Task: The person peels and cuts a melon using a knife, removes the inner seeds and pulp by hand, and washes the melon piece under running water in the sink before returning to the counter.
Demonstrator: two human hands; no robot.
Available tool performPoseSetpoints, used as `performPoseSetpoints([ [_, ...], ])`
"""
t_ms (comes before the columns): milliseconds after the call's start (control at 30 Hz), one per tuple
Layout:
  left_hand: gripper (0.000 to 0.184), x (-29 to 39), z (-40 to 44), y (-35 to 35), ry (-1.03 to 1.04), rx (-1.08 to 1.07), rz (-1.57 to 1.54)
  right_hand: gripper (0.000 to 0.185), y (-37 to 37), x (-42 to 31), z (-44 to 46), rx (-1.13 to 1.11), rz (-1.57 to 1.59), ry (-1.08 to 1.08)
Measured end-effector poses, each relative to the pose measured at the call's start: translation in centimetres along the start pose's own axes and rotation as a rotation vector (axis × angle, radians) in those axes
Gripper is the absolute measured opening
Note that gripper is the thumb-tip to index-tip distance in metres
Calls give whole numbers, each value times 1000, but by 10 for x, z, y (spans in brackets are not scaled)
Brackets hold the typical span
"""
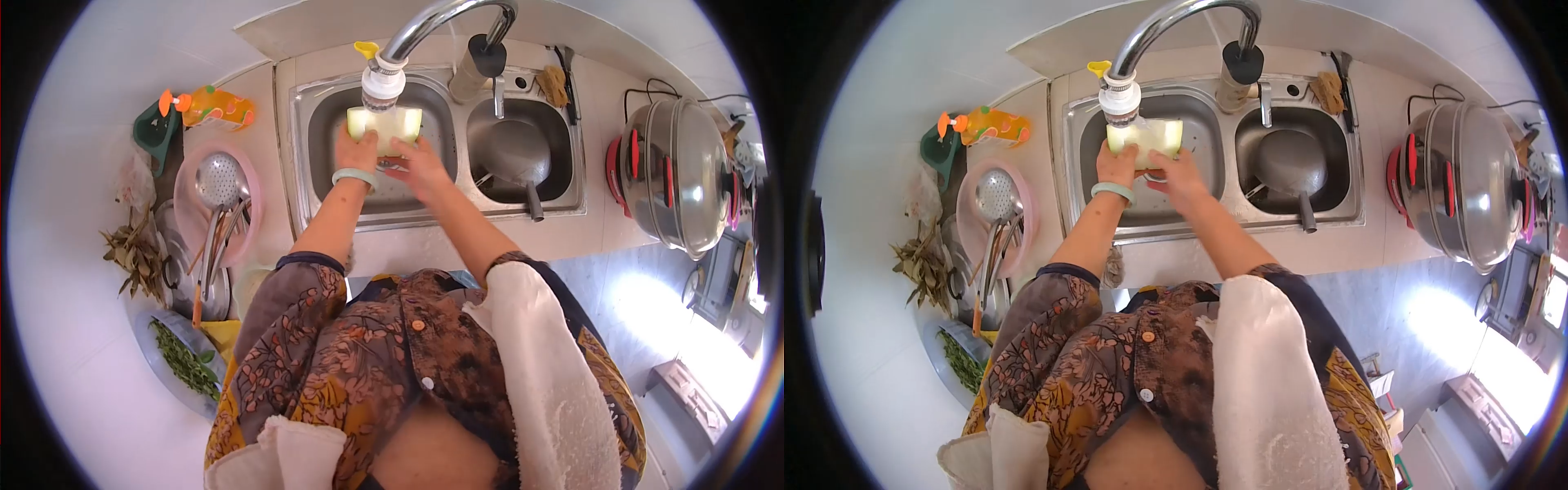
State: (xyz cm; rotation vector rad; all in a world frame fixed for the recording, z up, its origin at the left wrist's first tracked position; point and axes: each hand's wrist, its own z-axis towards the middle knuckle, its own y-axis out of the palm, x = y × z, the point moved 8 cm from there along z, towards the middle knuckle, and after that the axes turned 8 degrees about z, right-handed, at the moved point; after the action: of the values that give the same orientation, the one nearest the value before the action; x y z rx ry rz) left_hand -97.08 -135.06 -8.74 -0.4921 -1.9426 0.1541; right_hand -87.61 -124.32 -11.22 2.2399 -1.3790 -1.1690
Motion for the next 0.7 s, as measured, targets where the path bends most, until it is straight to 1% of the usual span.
performPoseSetpoints([
  [67,50,-1,3,-6,165,116,219,48,10,15,13,46,52,-49],
  [100,51,1,-2,-8,196,143,223,47,12,20,18,66,78,-67],
  [167,54,7,-12,-14,260,202,232,41,7,17,24,190,1,-140],
  [200,55,9,-14,-16,247,195,253,38,3,13,26,250,-41,-178],
  [267,57,11,-18,-19,221,177,292,36,4,5,28,225,-127,-268],
  [367,57,16,-19,-23,323,214,221,35,8,-8,30,242,-292,-351],
  [500,56,20,-14,-26,318,225,336,41,-9,0,60,324,-547,-418],
  [600,56,22,-17,-29,293,202,429,48,-16,8,59,326,-475,-265],
  [700,56,14,-13,-33,287,185,498,56,-22,19,67,231,-355,-143],
])
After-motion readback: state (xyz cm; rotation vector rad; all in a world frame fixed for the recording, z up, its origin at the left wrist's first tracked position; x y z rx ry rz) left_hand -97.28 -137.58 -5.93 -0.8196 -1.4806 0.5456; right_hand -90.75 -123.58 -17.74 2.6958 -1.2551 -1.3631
